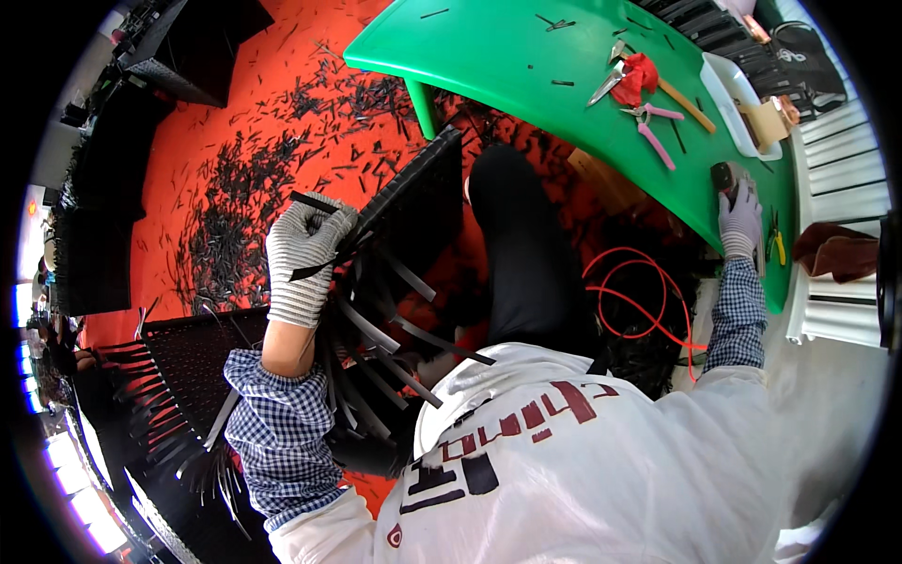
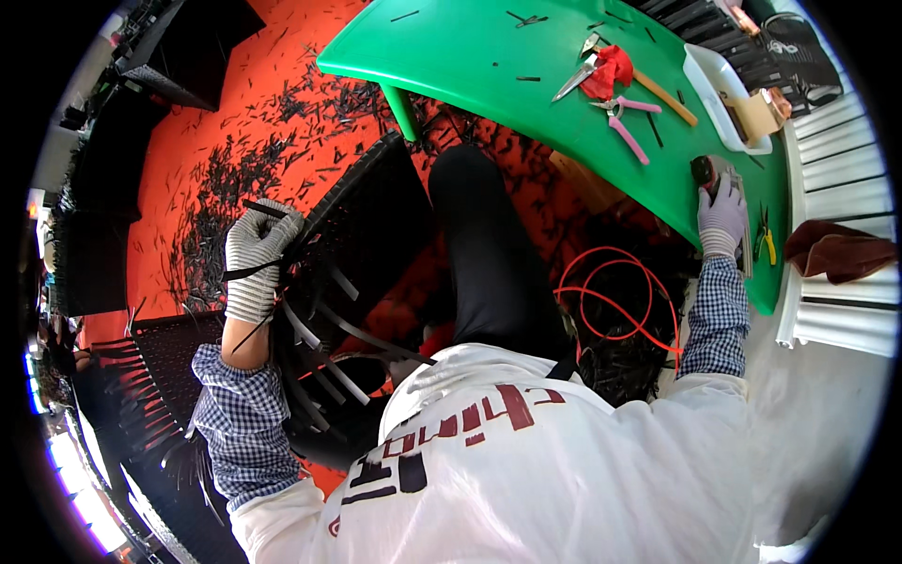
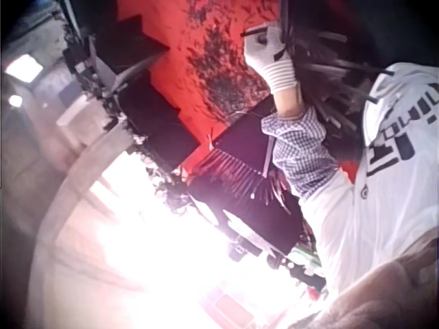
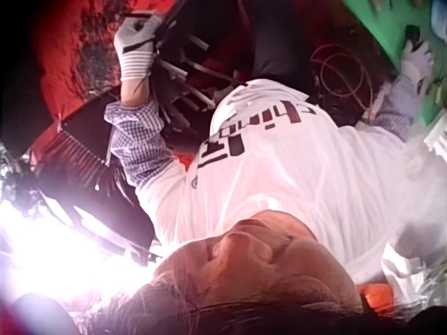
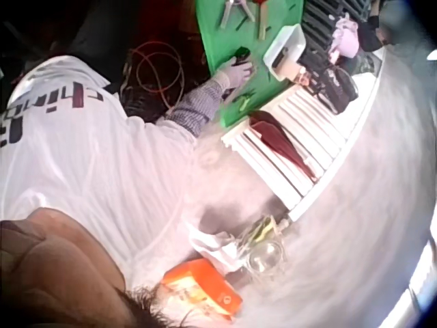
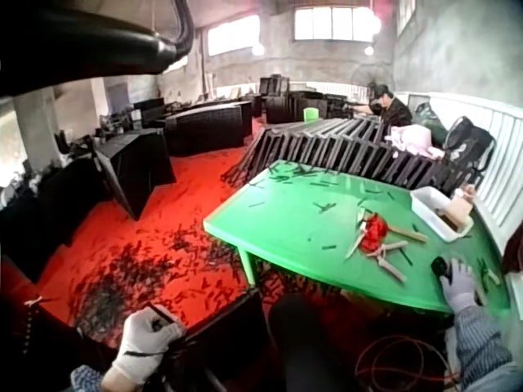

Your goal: The person assembles a wicker panel by hand, weaving black plastic strips into a frame, cutting the ends with pliers, and securing them using a pneumatic staple gun.

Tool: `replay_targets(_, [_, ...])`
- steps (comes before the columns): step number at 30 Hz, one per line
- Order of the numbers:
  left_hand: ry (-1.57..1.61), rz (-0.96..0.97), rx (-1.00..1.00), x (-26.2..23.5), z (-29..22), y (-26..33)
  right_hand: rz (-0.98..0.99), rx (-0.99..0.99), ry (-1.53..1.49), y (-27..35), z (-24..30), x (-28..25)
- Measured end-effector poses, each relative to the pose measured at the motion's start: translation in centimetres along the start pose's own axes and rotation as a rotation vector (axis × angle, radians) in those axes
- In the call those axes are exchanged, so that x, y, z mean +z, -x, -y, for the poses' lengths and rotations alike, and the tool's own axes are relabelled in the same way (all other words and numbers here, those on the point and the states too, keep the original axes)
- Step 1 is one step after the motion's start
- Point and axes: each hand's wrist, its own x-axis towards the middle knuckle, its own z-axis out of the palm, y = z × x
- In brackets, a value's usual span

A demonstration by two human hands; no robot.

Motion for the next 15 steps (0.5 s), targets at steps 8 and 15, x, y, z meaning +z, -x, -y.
replay_targets(8, [-0.060, -0.050, 0.019, -0.2, 0.6, -0.4, 0.234, 0.268, -0.097, 1.8, 0.5, -1.4])
replay_targets(15, [-0.128, -0.033, 0.026, 0.2, 1.0, -0.5, 0.264, 0.305, -0.310, 0.2, -2.9, -3.1])
